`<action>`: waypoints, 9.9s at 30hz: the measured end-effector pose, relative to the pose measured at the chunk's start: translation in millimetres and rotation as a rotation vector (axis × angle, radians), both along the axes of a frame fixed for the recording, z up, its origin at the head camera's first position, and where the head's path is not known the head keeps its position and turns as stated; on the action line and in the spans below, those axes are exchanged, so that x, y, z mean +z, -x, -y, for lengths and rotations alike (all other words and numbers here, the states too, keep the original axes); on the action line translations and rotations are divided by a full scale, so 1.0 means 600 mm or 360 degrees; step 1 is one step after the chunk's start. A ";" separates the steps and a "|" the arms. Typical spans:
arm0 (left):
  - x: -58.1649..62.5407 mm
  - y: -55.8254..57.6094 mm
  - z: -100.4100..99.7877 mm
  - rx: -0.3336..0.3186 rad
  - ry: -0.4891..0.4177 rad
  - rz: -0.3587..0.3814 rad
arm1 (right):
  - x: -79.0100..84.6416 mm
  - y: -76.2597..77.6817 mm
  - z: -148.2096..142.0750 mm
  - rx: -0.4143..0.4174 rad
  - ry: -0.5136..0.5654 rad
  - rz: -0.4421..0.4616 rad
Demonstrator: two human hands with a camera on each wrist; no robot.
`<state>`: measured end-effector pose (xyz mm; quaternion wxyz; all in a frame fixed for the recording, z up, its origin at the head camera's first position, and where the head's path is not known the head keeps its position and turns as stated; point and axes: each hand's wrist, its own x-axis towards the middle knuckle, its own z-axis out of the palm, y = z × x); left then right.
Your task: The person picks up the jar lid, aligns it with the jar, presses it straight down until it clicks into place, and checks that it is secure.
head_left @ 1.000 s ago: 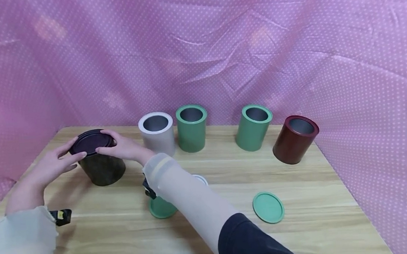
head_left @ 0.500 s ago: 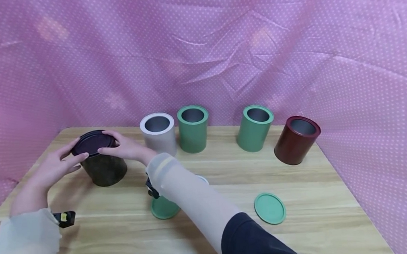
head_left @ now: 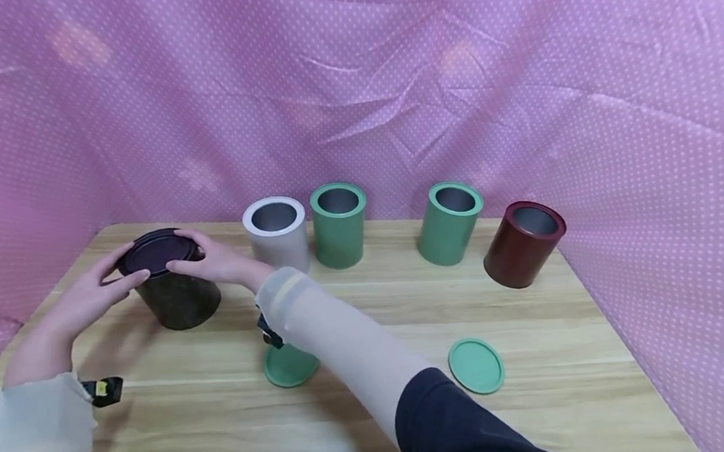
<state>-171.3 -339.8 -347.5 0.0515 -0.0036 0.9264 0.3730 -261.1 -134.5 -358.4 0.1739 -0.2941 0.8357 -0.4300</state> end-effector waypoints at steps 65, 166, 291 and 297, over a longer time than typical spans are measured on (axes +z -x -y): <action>0.035 -0.001 -0.227 -0.0350 0.0725 -0.0483 | 0.034 -0.037 -0.330 0.0318 -0.0625 -0.0494; -0.136 0.023 -0.396 -0.0808 0.0782 -0.0070 | -0.116 -0.081 -0.419 0.0149 -0.1072 -0.0406; 0.033 0.153 -0.230 -0.0397 -0.0207 -0.0311 | 0.061 0.089 -0.298 -0.0055 -0.0069 -0.0288; 0.036 0.166 -0.224 -0.0396 -0.0180 -0.0213 | 0.059 0.100 -0.294 -0.0091 -0.0092 -0.0236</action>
